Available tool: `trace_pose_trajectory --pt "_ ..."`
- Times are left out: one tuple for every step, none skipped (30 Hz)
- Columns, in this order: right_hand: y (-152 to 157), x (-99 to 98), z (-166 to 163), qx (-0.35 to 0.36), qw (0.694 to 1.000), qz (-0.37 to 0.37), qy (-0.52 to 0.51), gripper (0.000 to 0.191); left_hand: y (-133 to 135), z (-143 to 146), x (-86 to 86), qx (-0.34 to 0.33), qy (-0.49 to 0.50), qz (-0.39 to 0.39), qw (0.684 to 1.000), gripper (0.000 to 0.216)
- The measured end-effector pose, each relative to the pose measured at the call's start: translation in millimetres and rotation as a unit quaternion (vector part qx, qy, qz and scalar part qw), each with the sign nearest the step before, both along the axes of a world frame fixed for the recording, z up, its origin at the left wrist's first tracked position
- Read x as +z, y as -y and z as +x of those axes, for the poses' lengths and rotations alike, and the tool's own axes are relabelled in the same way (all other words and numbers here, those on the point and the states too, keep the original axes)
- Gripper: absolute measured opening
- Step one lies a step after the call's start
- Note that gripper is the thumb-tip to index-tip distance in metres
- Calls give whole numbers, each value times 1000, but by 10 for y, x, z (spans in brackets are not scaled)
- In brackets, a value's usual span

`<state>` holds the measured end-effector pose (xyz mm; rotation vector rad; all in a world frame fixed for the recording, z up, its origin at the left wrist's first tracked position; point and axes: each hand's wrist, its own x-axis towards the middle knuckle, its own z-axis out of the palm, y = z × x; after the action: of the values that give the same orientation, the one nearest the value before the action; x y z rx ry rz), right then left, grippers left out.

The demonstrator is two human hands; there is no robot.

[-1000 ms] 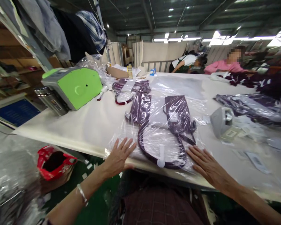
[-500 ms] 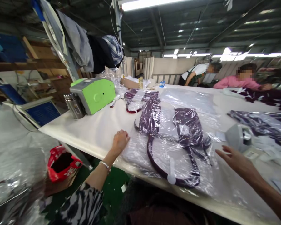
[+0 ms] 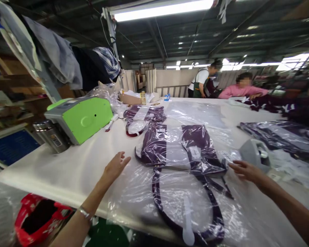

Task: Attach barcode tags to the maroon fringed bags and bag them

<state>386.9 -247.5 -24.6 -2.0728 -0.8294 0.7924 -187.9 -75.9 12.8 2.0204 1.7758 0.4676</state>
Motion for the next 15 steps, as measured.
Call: trace_pose_trajectory --pt "-77 69 -61 -18 999 26 -8 88 -156 132 -12 -8 35 -12 999 67" --pt "-150 115 -134 -23 999 39 -7 94 -293 268 -31 -15 55 -23 998 74" --pt "-215 133 -212 -14 999 36 7 99 -401 394 -54 -22 60 -28 998 79" --pt "-265 122 -283 5 999 26 38 101 -474 495 -78 -30 54 -28 998 82" --pt "-297 89 -338 28 997 15 77 101 -512 563 -101 -37 45 -27 998 82" --pt "-310 42 -373 52 992 6 119 101 -520 593 -123 -41 37 -35 998 81" --pt "-308 -5 -386 71 985 -1 157 100 -503 587 -141 -41 31 -50 997 80" --pt "-297 -40 -383 85 979 -6 184 99 -474 553 -155 -40 27 -69 996 77" --pt "-287 -52 -372 87 974 -12 207 99 -442 504 -165 -39 24 -87 995 76" --pt "-289 -35 -365 82 969 -16 231 98 -419 450 -169 -37 18 -102 994 75" --pt "-312 11 -375 75 961 -11 264 97 -414 406 -168 -37 12 -105 994 76" --pt "-363 81 -413 71 950 6 304 94 -433 381 -162 -37 7 -98 994 77" --pt "-444 166 -485 76 936 34 342 89 -477 382 -151 -34 7 -85 996 78" --pt "-552 251 -593 90 921 66 373 84 -544 413 -136 -28 12 -72 997 80" --pt "-681 323 -731 115 907 97 393 79 -626 471 -117 -20 23 -63 998 82"
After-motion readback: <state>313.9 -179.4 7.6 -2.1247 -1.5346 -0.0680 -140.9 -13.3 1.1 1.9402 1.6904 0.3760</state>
